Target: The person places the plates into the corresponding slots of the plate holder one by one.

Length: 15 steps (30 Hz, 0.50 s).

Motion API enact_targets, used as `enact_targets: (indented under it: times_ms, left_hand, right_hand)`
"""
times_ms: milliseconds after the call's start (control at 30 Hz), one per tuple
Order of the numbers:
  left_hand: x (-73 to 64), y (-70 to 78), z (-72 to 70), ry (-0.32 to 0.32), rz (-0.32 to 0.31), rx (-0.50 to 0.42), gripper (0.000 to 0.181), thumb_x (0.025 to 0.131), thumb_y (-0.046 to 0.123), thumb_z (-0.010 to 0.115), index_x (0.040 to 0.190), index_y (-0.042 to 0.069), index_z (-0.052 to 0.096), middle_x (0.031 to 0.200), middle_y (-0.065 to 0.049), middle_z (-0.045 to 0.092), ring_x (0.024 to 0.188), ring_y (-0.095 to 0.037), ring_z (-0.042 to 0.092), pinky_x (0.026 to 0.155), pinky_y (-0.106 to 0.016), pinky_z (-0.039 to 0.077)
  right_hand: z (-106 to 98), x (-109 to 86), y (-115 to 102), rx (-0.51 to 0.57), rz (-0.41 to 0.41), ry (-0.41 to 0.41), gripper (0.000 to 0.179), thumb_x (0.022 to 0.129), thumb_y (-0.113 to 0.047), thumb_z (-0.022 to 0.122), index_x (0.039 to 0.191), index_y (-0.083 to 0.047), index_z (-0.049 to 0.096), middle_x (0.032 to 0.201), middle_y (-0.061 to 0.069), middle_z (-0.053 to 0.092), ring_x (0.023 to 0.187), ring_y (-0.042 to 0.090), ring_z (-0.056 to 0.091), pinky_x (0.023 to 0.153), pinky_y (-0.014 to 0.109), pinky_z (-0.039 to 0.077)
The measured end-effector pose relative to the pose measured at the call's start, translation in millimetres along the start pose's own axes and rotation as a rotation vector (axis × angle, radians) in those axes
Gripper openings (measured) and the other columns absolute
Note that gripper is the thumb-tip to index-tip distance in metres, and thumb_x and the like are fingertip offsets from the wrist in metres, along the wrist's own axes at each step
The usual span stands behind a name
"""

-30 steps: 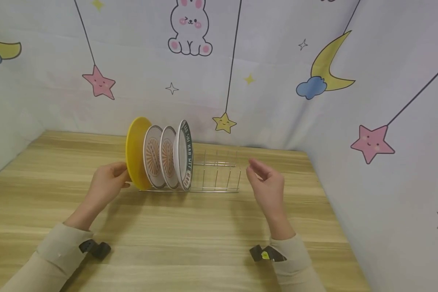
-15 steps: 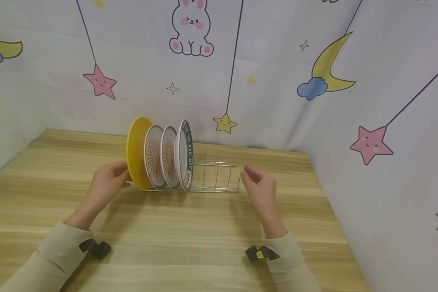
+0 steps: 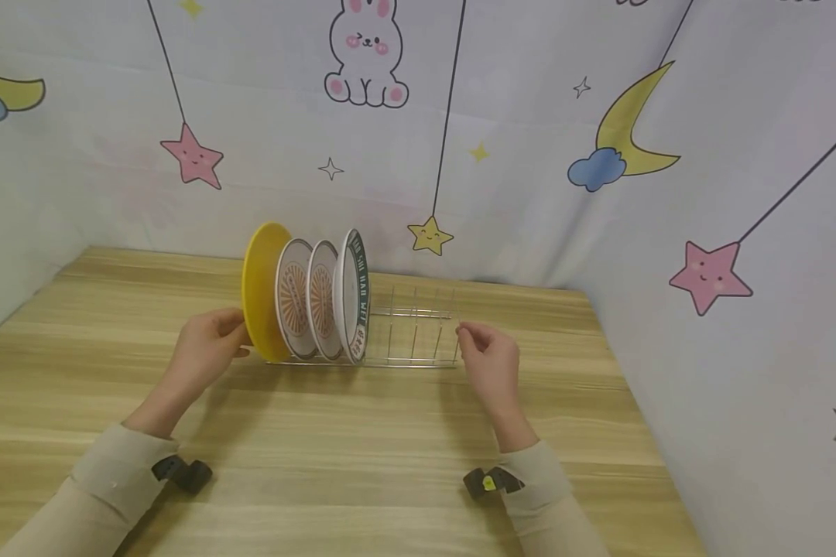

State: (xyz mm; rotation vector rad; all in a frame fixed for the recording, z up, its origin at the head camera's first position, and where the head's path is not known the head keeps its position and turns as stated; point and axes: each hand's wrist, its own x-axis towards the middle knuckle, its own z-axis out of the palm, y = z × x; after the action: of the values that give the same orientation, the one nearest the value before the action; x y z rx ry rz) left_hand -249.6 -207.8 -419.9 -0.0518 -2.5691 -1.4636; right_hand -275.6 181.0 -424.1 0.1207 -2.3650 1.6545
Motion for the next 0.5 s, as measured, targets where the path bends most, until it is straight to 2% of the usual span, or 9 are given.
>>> enact_targets:
  times_ms: [100,233,500]
  left_hand:
    - [0.0,0.0,0.2,0.001,0.000,0.001,0.029,0.103,0.015,0.053,0.119,-0.006,0.066,0.106,-0.021,0.071,0.087,-0.031,0.071,0.067,-0.029,0.060]
    - [0.1,-0.4,0.1,0.009,0.000,0.006,0.028,0.103,0.013,0.052,0.119,-0.007,0.065,0.106,-0.022,0.070,0.087,-0.032,0.071,0.068,-0.033,0.060]
    - [0.5,-0.4,-1.1,0.014,-0.005,0.008,0.028,0.103,0.012,0.052,0.119,-0.008,0.065,0.106,-0.023,0.070,0.087,-0.032,0.070,0.067,-0.030,0.060]
  right_hand:
    - [1.4,1.0,2.1,-0.009,-0.004,0.007,0.023,0.098,-0.008,0.061,0.111,0.009,0.070,0.105,0.020,0.071,0.096,0.033,0.069,0.071,0.030,0.060]
    - [2.6,1.0,4.5,-0.029,0.017,-0.023,0.020,0.098,-0.008,0.062,0.105,0.007,0.072,0.098,0.018,0.072,0.092,0.029,0.069,0.069,0.031,0.060]
    - [1.4,1.0,3.5,-0.092,0.042,-0.074,0.020,0.099,-0.012,0.061,0.101,0.003,0.073,0.097,0.018,0.072,0.090,0.025,0.069,0.067,0.031,0.060]
